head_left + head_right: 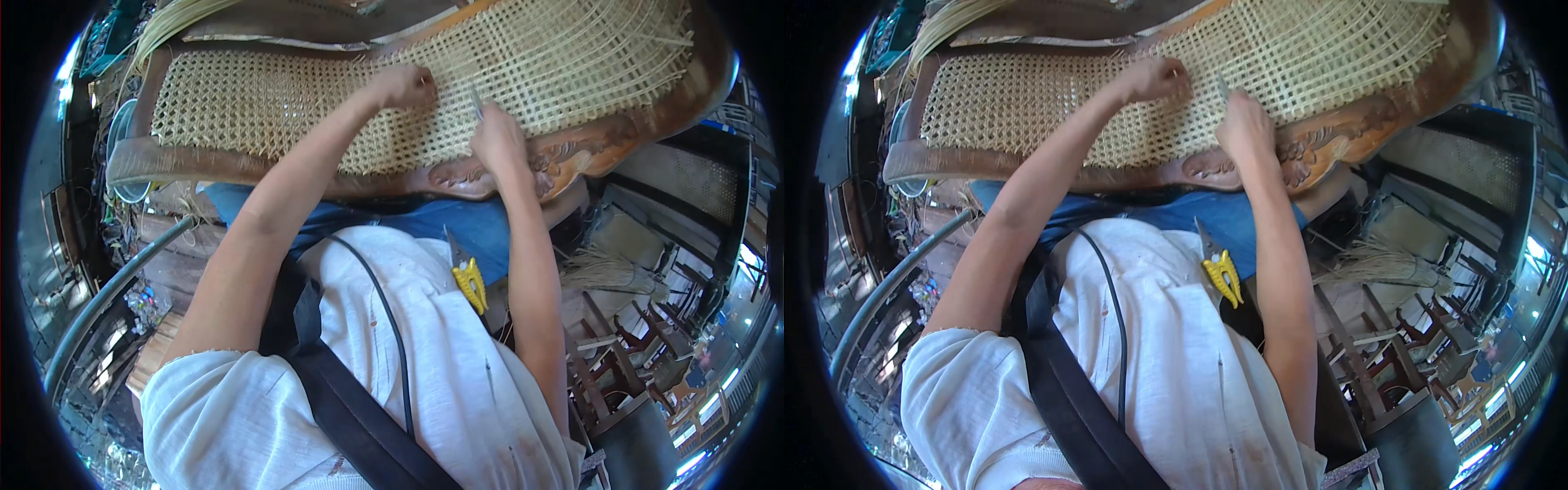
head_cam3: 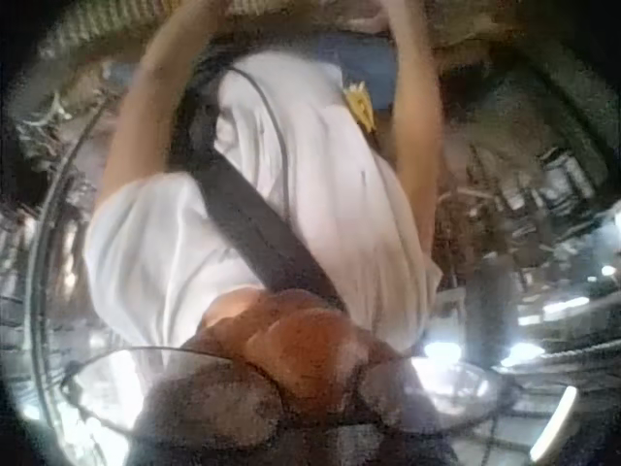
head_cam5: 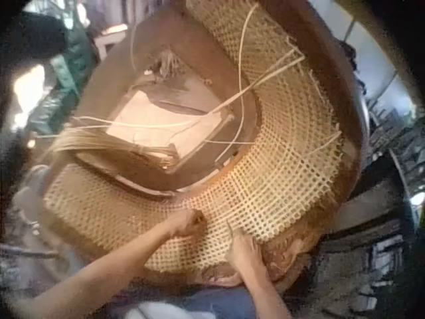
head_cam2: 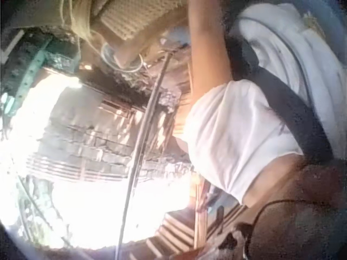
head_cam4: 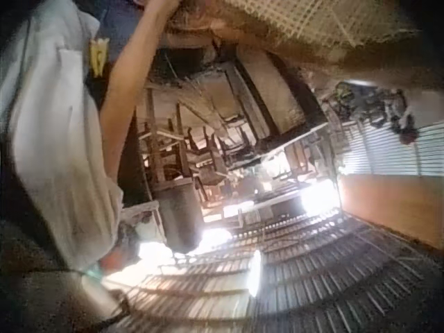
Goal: Repairing and weaving the cane surface of a wooden chair.
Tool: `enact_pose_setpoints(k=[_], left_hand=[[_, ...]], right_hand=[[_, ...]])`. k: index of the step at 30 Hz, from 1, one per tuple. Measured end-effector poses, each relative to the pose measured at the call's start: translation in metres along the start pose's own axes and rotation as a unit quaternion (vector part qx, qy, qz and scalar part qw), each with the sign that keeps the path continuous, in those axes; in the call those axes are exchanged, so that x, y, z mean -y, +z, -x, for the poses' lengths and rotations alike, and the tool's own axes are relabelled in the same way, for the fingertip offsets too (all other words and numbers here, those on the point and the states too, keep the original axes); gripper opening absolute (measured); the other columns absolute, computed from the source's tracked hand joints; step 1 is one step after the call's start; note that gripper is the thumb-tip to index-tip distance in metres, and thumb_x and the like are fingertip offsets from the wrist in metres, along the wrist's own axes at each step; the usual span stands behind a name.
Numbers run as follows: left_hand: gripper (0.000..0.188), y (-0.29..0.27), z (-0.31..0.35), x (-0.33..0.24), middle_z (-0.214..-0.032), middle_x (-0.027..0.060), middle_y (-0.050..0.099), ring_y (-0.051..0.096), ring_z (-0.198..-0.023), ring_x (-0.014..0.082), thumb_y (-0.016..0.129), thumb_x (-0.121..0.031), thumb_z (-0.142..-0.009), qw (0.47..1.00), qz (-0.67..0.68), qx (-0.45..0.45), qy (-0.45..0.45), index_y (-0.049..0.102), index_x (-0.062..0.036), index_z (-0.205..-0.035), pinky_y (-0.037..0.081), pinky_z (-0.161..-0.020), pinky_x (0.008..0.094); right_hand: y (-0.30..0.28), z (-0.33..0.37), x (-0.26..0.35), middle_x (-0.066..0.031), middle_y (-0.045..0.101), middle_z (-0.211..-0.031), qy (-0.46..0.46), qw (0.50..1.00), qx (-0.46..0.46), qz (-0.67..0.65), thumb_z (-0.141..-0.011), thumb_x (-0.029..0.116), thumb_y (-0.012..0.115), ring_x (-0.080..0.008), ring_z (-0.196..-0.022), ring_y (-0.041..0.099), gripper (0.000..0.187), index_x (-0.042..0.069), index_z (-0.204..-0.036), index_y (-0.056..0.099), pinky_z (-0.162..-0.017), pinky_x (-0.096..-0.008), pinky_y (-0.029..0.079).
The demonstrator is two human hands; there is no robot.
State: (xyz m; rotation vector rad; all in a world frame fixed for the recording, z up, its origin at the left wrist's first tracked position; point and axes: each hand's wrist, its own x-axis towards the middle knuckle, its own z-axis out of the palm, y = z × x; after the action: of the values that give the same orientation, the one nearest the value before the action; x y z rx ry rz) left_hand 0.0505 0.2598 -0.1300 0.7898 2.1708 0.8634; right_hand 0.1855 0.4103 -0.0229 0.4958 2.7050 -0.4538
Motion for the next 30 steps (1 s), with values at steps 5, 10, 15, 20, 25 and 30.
enact_pose_setpoints(k=[5,10,15,20,25,30], left_hand=[[0.029,0.009,-0.002,-0.025,-0.103,0.0064,0.075,0.068,-0.102,0.0184,0.067,-0.033,-0.094,0.978,0.171,0.071,0.093,0.074,-0.0078,-0.107,0.053,-0.092,0.0376],[0.030,0.013,-0.002,-0.016,-0.095,0.0044,0.075,0.069,-0.091,0.0145,0.073,-0.038,-0.089,0.927,0.353,0.115,0.055,0.078,-0.0095,-0.098,0.055,-0.085,0.0336],[0.018,0.008,-0.005,0.015,-0.085,0.0041,0.072,0.064,-0.081,0.0103,0.070,-0.022,-0.092,0.952,0.298,0.031,0.061,0.073,-0.0044,-0.095,0.053,-0.075,0.0298],[0.015,0.017,-0.011,0.027,-0.083,0.0048,0.071,0.063,-0.077,0.0111,0.068,-0.017,-0.090,0.952,0.296,0.006,0.081,0.068,-0.0027,-0.089,0.052,-0.072,0.0281],[0.014,0.017,-0.013,0.026,-0.078,0.0030,0.067,0.059,-0.071,0.0107,0.070,-0.015,-0.085,0.955,0.287,-0.004,0.071,0.066,-0.0024,-0.087,0.050,-0.068,0.0274],[0.013,0.016,-0.010,0.025,-0.074,0.0022,0.065,0.057,-0.069,0.0101,0.070,-0.015,-0.084,0.955,0.287,-0.025,0.063,0.064,-0.0033,-0.082,0.049,-0.065,0.0282]], right_hand=[[-0.033,0.020,-0.015,-0.0246,0.069,-0.097,0.030,0.992,-0.051,-0.112,-0.090,0.010,0.058,-0.0394,-0.093,0.068,0.024,0.000,-0.111,0.062,-0.082,-0.0455,0.051],[-0.034,0.007,0.005,-0.0228,0.069,-0.094,0.018,0.979,-0.104,-0.175,-0.092,0.022,0.061,-0.0370,-0.089,0.068,0.028,0.002,-0.111,0.062,-0.081,-0.0423,0.051],[-0.014,-0.002,0.022,-0.0279,0.068,-0.098,0.063,0.997,0.029,0.025,-0.091,0.022,0.057,-0.0443,-0.095,0.066,0.029,0.000,-0.108,0.062,-0.086,-0.0516,0.051],[0.002,-0.005,0.042,-0.0293,0.069,-0.097,0.034,0.988,0.092,0.116,-0.087,0.007,0.050,-0.0435,-0.094,0.068,0.024,-0.005,-0.101,0.067,-0.085,-0.0511,0.053],[0.006,-0.022,0.050,-0.0293,0.069,-0.099,0.034,0.985,0.103,0.138,-0.086,0.006,0.052,-0.0431,-0.096,0.068,0.023,-0.004,-0.099,0.069,-0.088,-0.0497,0.053],[0.030,-0.022,0.045,-0.0293,0.069,-0.096,0.039,0.994,0.032,0.096,-0.086,0.013,0.060,-0.0448,-0.094,0.067,0.020,-0.004,-0.090,0.069,-0.086,-0.0513,0.052]])
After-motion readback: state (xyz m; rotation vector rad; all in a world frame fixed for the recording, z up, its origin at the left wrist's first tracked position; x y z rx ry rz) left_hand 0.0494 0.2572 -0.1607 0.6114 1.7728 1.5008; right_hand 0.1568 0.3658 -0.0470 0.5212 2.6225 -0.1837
